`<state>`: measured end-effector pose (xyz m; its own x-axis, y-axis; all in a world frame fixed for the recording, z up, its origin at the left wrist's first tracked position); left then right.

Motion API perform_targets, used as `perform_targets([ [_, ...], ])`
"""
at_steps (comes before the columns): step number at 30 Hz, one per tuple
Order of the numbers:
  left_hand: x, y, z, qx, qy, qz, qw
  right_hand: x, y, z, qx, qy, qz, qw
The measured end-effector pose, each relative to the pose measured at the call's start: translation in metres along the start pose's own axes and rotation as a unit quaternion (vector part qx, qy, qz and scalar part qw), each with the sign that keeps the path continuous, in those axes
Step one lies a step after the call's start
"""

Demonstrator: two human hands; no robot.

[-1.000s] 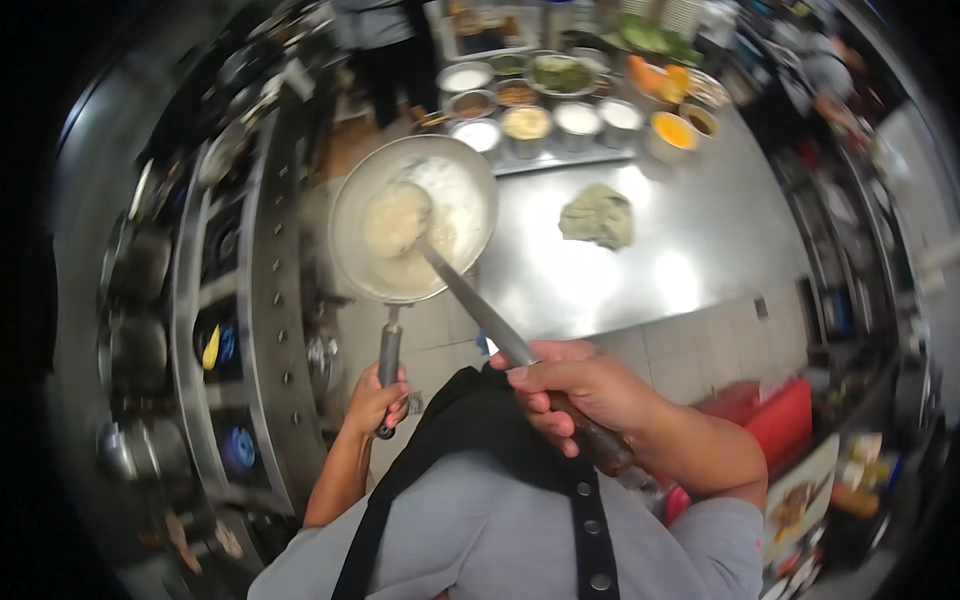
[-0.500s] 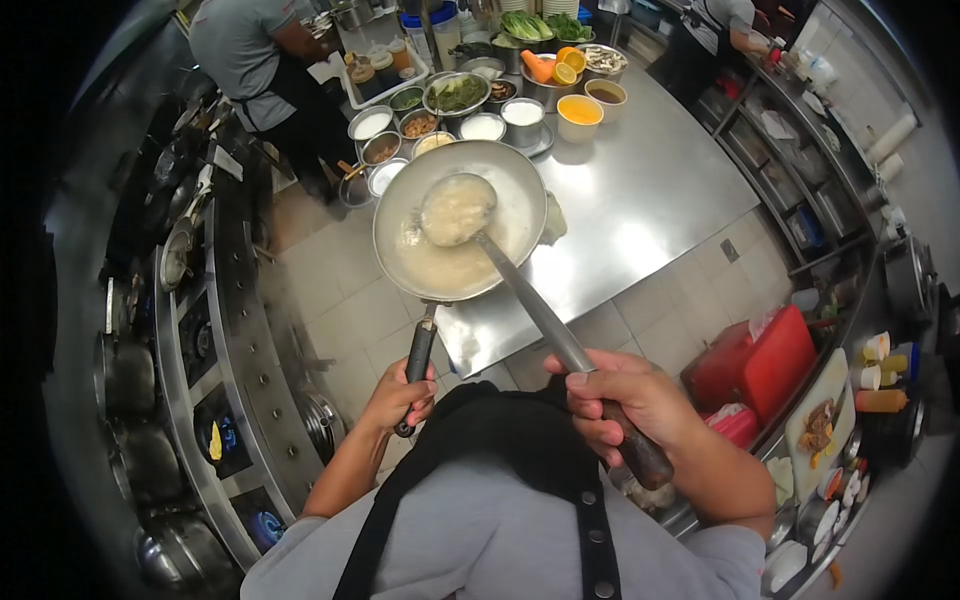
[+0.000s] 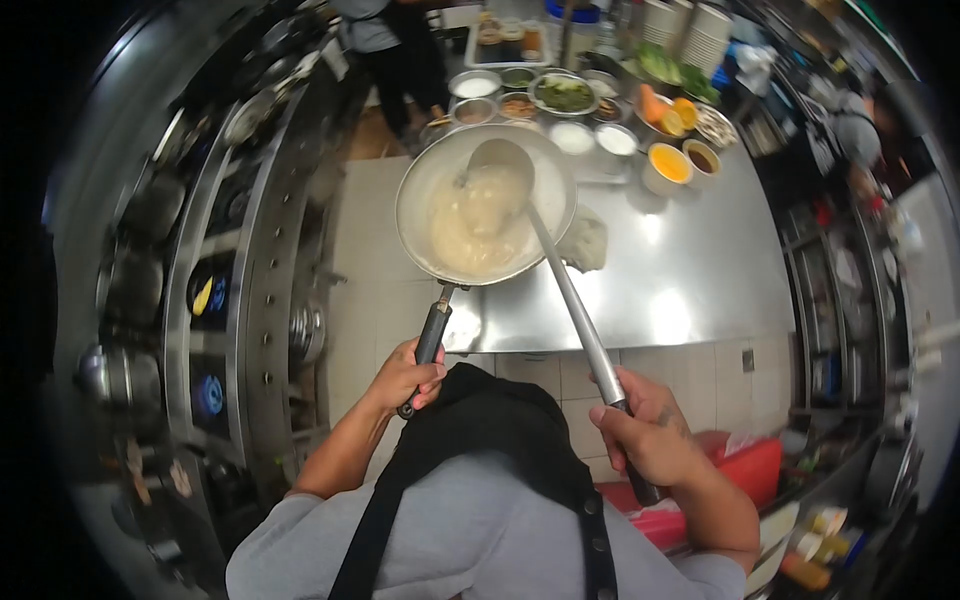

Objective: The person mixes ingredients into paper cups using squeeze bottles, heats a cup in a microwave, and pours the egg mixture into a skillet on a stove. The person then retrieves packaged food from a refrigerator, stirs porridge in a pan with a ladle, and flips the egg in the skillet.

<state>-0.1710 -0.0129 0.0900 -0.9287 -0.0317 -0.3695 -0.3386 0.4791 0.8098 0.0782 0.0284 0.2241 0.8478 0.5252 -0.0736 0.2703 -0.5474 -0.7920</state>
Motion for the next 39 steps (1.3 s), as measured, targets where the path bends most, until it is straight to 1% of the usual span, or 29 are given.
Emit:
perform_targets([
  [2,0.008,-0.002,-0.014,-0.016,0.044,-0.016,0.999,0.0,-0.007,0.011,0.03,-0.011,-0.103,0.994],
  [3,0.014,-0.003,-0.022,-0.028,0.065,-0.021,0.997,0.001,-0.007,0.018,0.048,0.008,-0.151,0.987],
  [5,0.031,-0.005,-0.041,-0.05,0.111,-0.029,0.992,-0.009,-0.016,0.037,0.119,0.003,-0.297,0.947],
  [6,0.04,-0.006,-0.051,-0.063,0.121,-0.043,0.99,-0.02,-0.022,0.048,0.16,-0.002,-0.366,0.917],
  [7,0.051,-0.009,-0.059,-0.076,0.134,-0.057,0.986,-0.03,-0.023,0.06,0.19,-0.005,-0.393,0.9],
  [10,0.094,-0.025,-0.094,-0.105,0.2,-0.075,0.971,-0.088,-0.026,0.081,0.13,-0.049,-0.345,0.928],
  [11,0.108,-0.027,-0.106,-0.116,0.223,-0.081,0.965,-0.111,-0.024,0.089,0.129,-0.082,-0.295,0.943],
  [13,0.134,-0.033,-0.135,-0.129,0.268,-0.088,0.951,-0.156,-0.016,0.1,0.06,-0.154,-0.222,0.961],
  [15,0.169,-0.041,-0.162,-0.137,0.308,-0.087,0.937,-0.208,-0.011,0.111,-0.013,-0.208,-0.148,0.967],
  [17,0.207,-0.052,-0.196,-0.142,0.351,-0.107,0.919,-0.267,0.001,0.124,-0.106,-0.292,-0.017,0.95],
  [19,0.248,-0.065,-0.226,-0.144,0.387,-0.123,0.902,-0.33,0.014,0.136,-0.198,-0.359,0.105,0.906],
  [20,0.261,-0.068,-0.239,-0.144,0.406,-0.13,0.893,-0.355,0.016,0.139,-0.222,-0.368,0.106,0.897],
  [22,0.293,-0.082,-0.272,-0.147,0.442,-0.141,0.874,-0.412,0.027,0.148,-0.23,-0.413,0.087,0.877],
  [23,0.309,-0.089,-0.288,-0.15,0.46,-0.146,0.863,-0.438,0.032,0.152,-0.23,-0.422,0.056,0.875],
  [26,0.351,-0.106,-0.335,-0.154,0.501,-0.162,0.836,-0.515,0.039,0.157,-0.176,-0.442,-0.074,0.876],
  [27,0.361,-0.109,-0.347,-0.157,0.512,-0.172,0.827,-0.535,0.041,0.16,-0.145,-0.449,-0.118,0.874],
  [30,0.396,-0.122,-0.381,-0.169,0.549,-0.183,0.798,-0.595,0.048,0.169,-0.075,-0.455,-0.244,0.853],
  [33,0.428,-0.137,-0.407,-0.186,0.581,-0.198,0.767,-0.655,0.047,0.181,0.049,-0.473,-0.361,0.802],
  [35,0.449,-0.15,-0.417,-0.192,0.604,-0.205,0.746,-0.687,0.047,0.192,0.115,-0.473,-0.418,0.767],
  [38,0.476,-0.166,-0.425,-0.23,0.616,-0.239,0.715,-0.735,0.05,0.215,0.27,-0.467,-0.483,0.689],
  [39,0.485,-0.17,-0.428,-0.23,0.624,-0.241,0.707,-0.753,0.05,0.217,0.312,-0.456,-0.528,0.645],
])
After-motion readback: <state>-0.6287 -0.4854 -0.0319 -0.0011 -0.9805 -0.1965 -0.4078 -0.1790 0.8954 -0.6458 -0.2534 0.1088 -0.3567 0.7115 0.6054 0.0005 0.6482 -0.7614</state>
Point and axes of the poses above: each hand's wrist, its own z-axis towards the middle knuckle, its own x-axis out of the back of the hand, y = z × x, the point moved 10 cm from there along z, towards the middle knuckle, and after that the axes turned 4 degrees about z, right-handed, at the moved point
